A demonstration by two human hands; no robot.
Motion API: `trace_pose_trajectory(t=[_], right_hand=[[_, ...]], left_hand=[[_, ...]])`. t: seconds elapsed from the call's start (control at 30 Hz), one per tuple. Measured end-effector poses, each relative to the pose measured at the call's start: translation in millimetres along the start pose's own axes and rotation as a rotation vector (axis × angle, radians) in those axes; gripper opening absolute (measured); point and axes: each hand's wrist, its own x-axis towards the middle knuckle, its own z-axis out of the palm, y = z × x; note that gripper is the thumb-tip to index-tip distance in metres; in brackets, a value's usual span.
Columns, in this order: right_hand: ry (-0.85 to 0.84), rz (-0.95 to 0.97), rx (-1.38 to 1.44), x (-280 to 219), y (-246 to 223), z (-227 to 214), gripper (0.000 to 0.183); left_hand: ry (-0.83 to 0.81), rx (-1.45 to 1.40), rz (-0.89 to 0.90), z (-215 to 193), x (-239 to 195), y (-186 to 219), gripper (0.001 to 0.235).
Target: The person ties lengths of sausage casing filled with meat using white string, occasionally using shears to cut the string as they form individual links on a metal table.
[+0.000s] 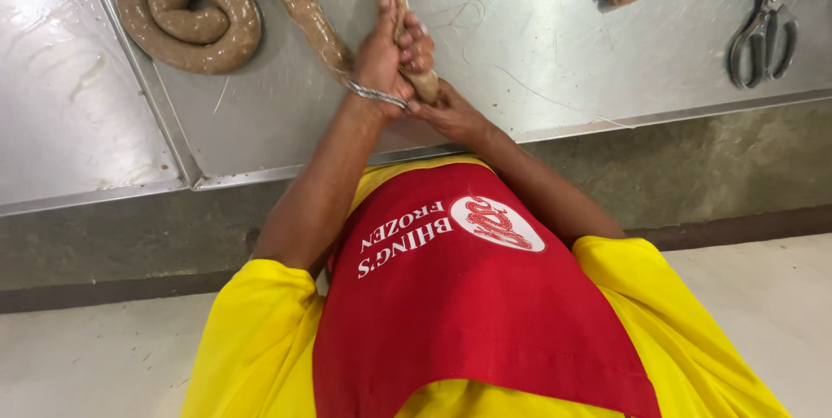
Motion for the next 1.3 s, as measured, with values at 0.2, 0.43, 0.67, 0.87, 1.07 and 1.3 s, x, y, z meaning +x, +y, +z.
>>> trace_pose_trajectory(t=[0.2,0.43,0.67,0.87,1.07,1.3], right_hand=[[-0.021,-0.172,-0.629,20.8,4.5,18.3,0.045],[0.127,-0.329,-0.859,33.3,-3.6,35.9,0.045],[0.215,-0.494,-1.092,41.4,4.8,34.0,0.014],[0.252,-0.604,-1.093,18.3,-53.1,30.8,0.046],[0.163,-0.747,-1.481,50.8,-86.1,8.6,0.031],[0.023,0.138,-1.008,-22.4,-76.9,5.4,0.022]], left_hand=[[-0.071,0.138,0.033,-23.0,4.5,59.7,0.045],[-0.069,0.080,0.053,-30.8,-7.2,41.3,0.047],[0.055,0.216,0.127,-20.7,-17.8,36.7,0.060],[0.167,0.287,0.145,-29.8,-35.5,40.9,0.063],[0.151,0.401,0.226,-42.1,-39.1,36.3,0.062],[0.248,0.598,0.335,-46.7,-40.7,29.3,0.068]])
